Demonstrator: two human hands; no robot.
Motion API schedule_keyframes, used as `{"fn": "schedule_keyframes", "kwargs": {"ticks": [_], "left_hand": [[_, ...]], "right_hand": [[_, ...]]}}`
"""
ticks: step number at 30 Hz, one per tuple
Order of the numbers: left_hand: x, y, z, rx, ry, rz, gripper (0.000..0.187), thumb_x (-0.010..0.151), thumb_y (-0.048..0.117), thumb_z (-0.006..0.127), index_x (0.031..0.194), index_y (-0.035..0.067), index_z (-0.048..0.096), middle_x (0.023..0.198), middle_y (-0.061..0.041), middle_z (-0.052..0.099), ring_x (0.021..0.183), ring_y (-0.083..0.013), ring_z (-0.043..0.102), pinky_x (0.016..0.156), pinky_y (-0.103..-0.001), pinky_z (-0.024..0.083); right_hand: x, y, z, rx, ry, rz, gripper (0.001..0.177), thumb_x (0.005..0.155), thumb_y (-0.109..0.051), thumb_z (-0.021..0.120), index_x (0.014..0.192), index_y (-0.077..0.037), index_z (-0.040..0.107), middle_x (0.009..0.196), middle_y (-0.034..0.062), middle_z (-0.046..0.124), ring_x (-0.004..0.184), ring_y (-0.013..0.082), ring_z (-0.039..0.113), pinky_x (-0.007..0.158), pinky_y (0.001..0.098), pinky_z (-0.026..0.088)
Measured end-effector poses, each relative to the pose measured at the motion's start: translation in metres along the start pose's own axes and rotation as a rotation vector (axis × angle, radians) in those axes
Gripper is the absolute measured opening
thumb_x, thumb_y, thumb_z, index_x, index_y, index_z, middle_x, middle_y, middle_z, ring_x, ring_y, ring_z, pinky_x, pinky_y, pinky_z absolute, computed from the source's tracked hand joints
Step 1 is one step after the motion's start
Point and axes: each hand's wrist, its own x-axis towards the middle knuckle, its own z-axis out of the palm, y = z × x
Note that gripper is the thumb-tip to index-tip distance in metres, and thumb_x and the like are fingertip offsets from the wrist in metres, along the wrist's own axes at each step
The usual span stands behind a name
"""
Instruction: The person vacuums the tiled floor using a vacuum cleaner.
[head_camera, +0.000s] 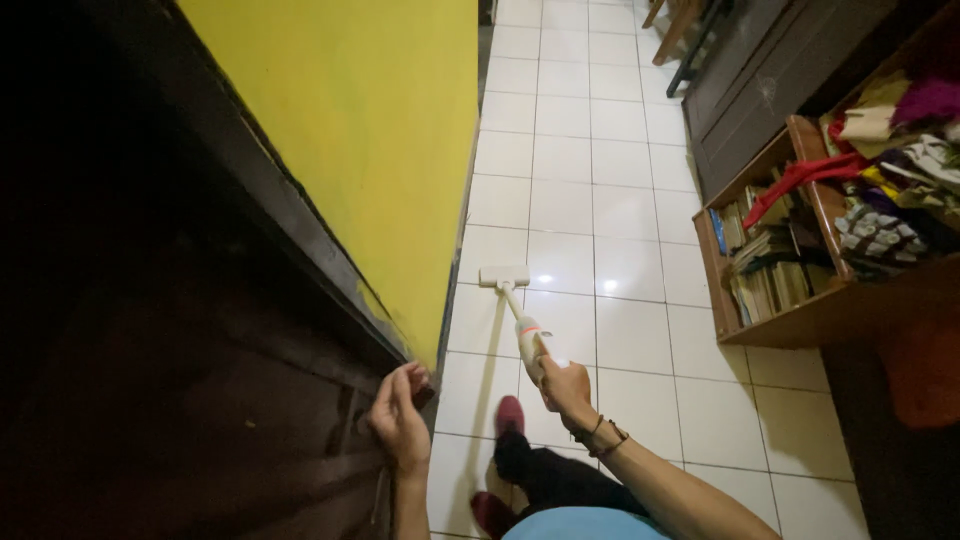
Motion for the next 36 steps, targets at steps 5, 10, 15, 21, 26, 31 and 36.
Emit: {"fn": "schedule_keyframes", "kwargs": {"ticks": [5,10,15,21,26,31,36], "left_hand": [[0.035,0.048,0.054,0.423,-0.168,0.239,0.029,0.104,0.022,0.055,0.112,0.0,0.071,0.112,-0.013,0.074,0.104,-0.0244,0.07,0.094,-0.036,0.054],[0.084,0.07,0.1,0.798,-0.334,0.499,0.031,0.096,0.021,0.061,0.122,0.004,0.069,0.137,-0.021,0.06,0.13,-0.0383,0.052,0.11,-0.047,0.041],[0.148,0.055,0.124,0.885,-0.345,0.609,0.039,0.097,0.022,0.06,0.131,0.003,0.064,0.152,-0.029,0.044,0.143,-0.0454,0.038,0.115,-0.052,0.034],[0.204,0.037,0.137,0.932,-0.223,0.684,0.025,0.102,0.021,0.057,0.116,0.006,0.071,0.135,-0.019,0.063,0.133,-0.0368,0.055,0.115,-0.049,0.041],[0.227,0.027,0.148,0.913,-0.197,0.758,0.023,0.102,0.019,0.057,0.111,0.004,0.072,0.126,-0.018,0.065,0.127,-0.0359,0.057,0.11,-0.048,0.043],[0.234,0.018,0.152,0.985,-0.172,0.832,0.018,0.1,0.015,0.06,0.106,0.004,0.072,0.123,-0.016,0.066,0.125,-0.0353,0.059,0.108,-0.047,0.046],[0.236,0.01,0.151,0.972,-0.14,0.849,0.015,0.098,0.012,0.061,0.103,0.003,0.072,0.12,-0.016,0.067,0.123,-0.0353,0.06,0.107,-0.046,0.048]], "right_hand": [[0.043,-0.02,0.017,0.065,0.027,0.027,0.043,0.085,-0.03,0.069,0.068,0.009,0.063,0.055,0.0134,0.059,0.04,0.0204,0.053,0.036,0.0353,0.039],[0.097,-0.048,0.054,0.105,0.038,0.034,0.038,0.084,-0.031,0.068,0.074,0.005,0.065,0.056,0.0094,0.059,0.041,0.0175,0.052,0.036,0.0339,0.038],[0.147,-0.066,0.07,0.09,-0.048,0.063,0.035,0.085,-0.031,0.066,0.082,0.004,0.064,0.059,0.0064,0.058,0.045,0.0144,0.052,0.038,0.0318,0.039],[0.126,-0.103,0.061,0.082,-0.224,0.143,0.03,0.087,-0.032,0.067,0.083,-0.003,0.061,0.062,0.0029,0.055,0.049,0.0137,0.05,0.044,0.0319,0.038],[0.078,-0.119,0.055,0.145,-0.363,0.119,0.031,0.093,-0.032,0.065,0.079,-0.005,0.059,0.062,0.0009,0.054,0.053,0.0106,0.051,0.049,0.0275,0.042],[0.062,-0.121,0.077,0.285,-0.398,0.094,0.024,0.091,-0.024,0.066,0.079,-0.005,0.06,0.062,-0.002,0.051,0.051,0.0089,0.045,0.048,0.0279,0.037],[0.079,-0.127,0.095,0.191,-0.345,0.067,0.024,0.09,-0.024,0.066,0.078,-0.004,0.058,0.059,-0.0012,0.051,0.047,0.0086,0.044,0.042,0.0284,0.036]]}}
